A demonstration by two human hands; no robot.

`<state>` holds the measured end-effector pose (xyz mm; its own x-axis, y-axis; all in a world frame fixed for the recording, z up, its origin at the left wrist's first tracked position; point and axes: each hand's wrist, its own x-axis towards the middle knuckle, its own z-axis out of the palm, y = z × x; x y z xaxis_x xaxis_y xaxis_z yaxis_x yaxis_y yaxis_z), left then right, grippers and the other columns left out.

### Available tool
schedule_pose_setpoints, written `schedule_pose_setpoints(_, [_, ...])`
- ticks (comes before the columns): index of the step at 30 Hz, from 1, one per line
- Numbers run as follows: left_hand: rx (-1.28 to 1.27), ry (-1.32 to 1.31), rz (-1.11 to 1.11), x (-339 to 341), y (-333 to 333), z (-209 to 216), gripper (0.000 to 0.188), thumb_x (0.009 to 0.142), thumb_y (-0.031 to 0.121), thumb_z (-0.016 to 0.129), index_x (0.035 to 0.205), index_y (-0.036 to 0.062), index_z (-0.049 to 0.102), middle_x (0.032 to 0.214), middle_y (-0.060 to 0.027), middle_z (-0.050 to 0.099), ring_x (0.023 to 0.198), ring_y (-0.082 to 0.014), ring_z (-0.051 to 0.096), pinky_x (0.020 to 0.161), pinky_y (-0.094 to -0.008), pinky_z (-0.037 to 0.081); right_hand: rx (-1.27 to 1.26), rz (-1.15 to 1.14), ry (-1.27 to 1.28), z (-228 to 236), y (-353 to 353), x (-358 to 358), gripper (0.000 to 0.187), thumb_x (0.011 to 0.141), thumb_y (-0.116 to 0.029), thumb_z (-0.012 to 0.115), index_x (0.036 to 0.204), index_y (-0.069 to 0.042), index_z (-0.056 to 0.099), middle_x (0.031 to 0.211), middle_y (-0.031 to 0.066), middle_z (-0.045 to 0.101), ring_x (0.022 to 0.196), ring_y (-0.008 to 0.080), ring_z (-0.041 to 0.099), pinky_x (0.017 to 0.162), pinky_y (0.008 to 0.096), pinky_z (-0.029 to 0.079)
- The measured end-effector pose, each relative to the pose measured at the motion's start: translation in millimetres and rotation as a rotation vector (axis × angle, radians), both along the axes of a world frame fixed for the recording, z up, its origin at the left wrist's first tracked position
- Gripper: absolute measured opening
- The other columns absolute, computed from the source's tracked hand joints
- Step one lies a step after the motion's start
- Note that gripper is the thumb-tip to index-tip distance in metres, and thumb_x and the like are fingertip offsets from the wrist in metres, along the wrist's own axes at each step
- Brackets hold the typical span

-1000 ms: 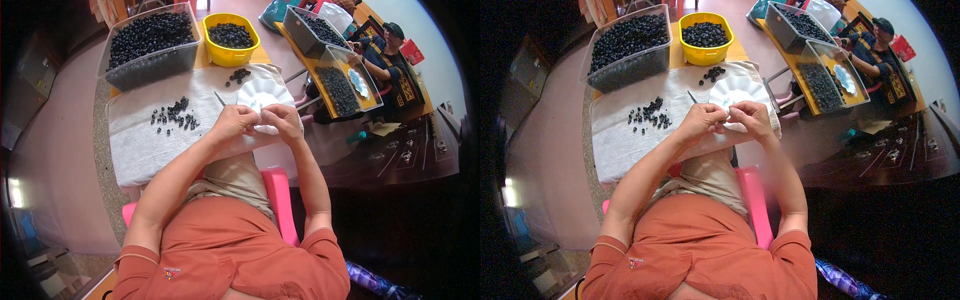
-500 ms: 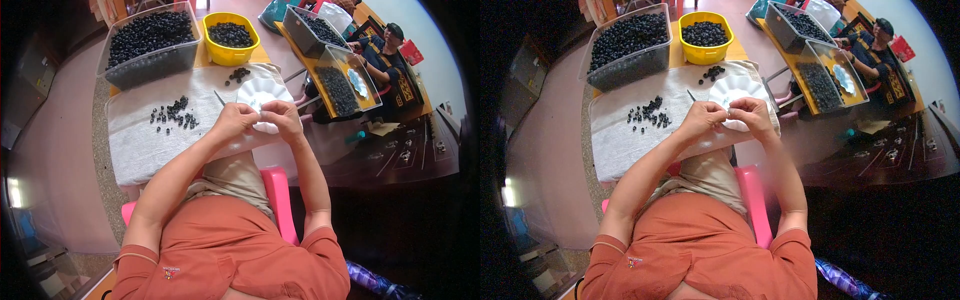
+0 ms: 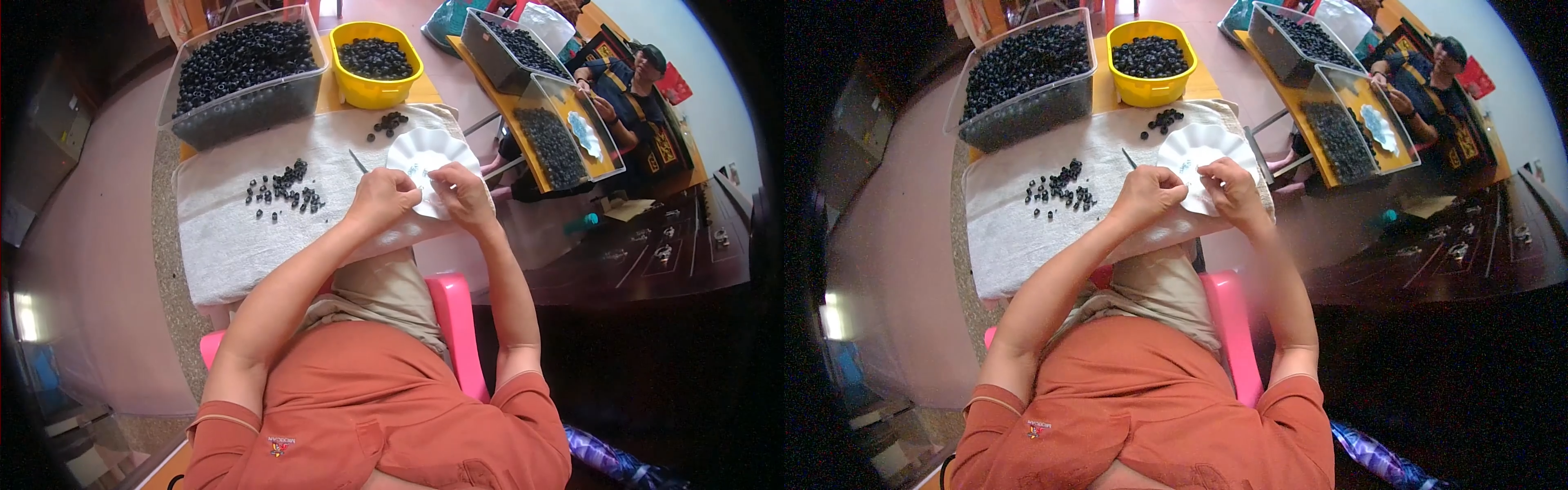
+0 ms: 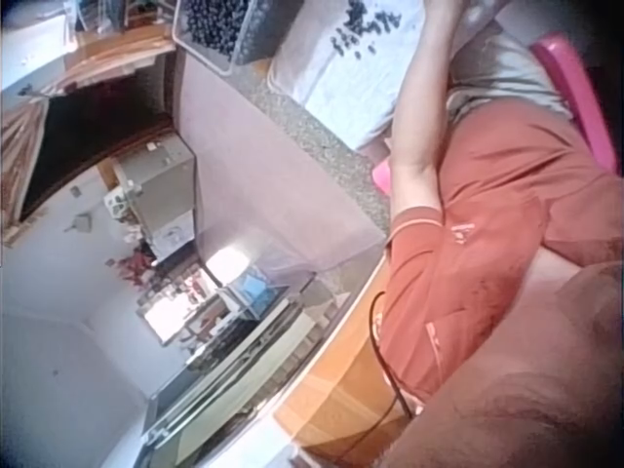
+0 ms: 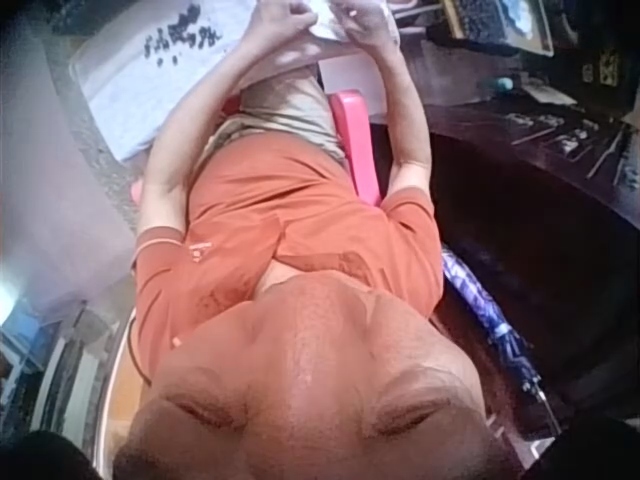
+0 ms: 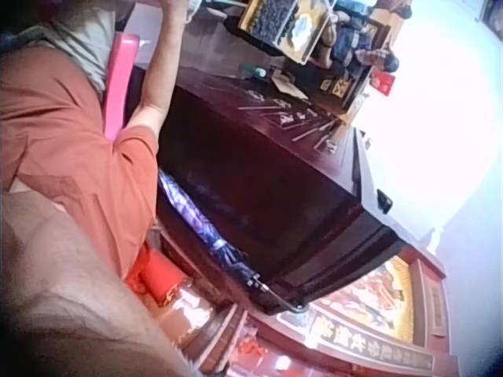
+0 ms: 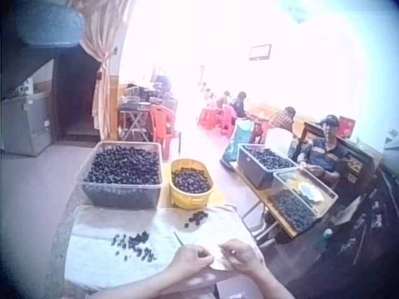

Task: Sorting small black berries or seeds by hand and using tweezers, placing them into different containers.

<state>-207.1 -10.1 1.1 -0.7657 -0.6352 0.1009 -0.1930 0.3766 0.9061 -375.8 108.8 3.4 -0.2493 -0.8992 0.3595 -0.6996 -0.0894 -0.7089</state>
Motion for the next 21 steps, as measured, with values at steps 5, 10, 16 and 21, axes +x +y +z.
schedule_pose_setpoints(5, [0.071,0.037,-0.004,2,0,-2,0.019,0.081,0.019,0.069,0.085,0.0013,0.075,0.074,-0.0096,0.072,0.067,-0.0131,0.066,0.066,-0.0297,0.054,-0.001,0.015,0.157,12,2,7,0.023,0.087,0.007,0.059,0.107,0.001,0.067,0.100,0.0085,0.065,0.089,0.0143,0.064,0.073,0.0249,0.050])
schedule_pose_setpoints(10, [0.422,0.124,-0.085,2,2,-2,0.017,0.086,0.015,0.068,0.088,-0.0016,0.073,0.076,-0.0044,0.070,0.065,-0.0094,0.063,0.062,-0.0244,0.052,-0.033,0.220,-0.312,11,2,13,0.019,0.089,0.003,0.063,0.108,0.002,0.067,0.104,0.0078,0.066,0.091,0.0141,0.063,0.080,0.0250,0.050])
schedule_pose_setpoints(16, [0.719,0.153,-0.171,12,3,9,0.016,0.089,0.015,0.068,0.093,-0.0005,0.071,0.080,-0.0038,0.068,0.064,-0.0091,0.061,0.061,-0.0241,0.054,0.065,0.279,-0.414,13,4,15,0.016,0.093,-0.001,0.064,0.108,0.003,0.066,0.098,0.0052,0.065,0.090,0.0121,0.062,0.080,0.0236,0.051])
schedule_pose_setpoints(21, [0.902,0.198,-0.205,25,4,8,0.018,0.093,0.018,0.068,0.098,0.0010,0.069,0.088,-0.0035,0.067,0.072,-0.0085,0.062,0.064,-0.0232,0.054,0.148,0.203,-0.520,14,7,28,0.012,0.096,-0.003,0.060,0.106,0.003,0.063,0.095,0.0034,0.064,0.089,0.0102,0.062,0.080,0.0233,0.050])
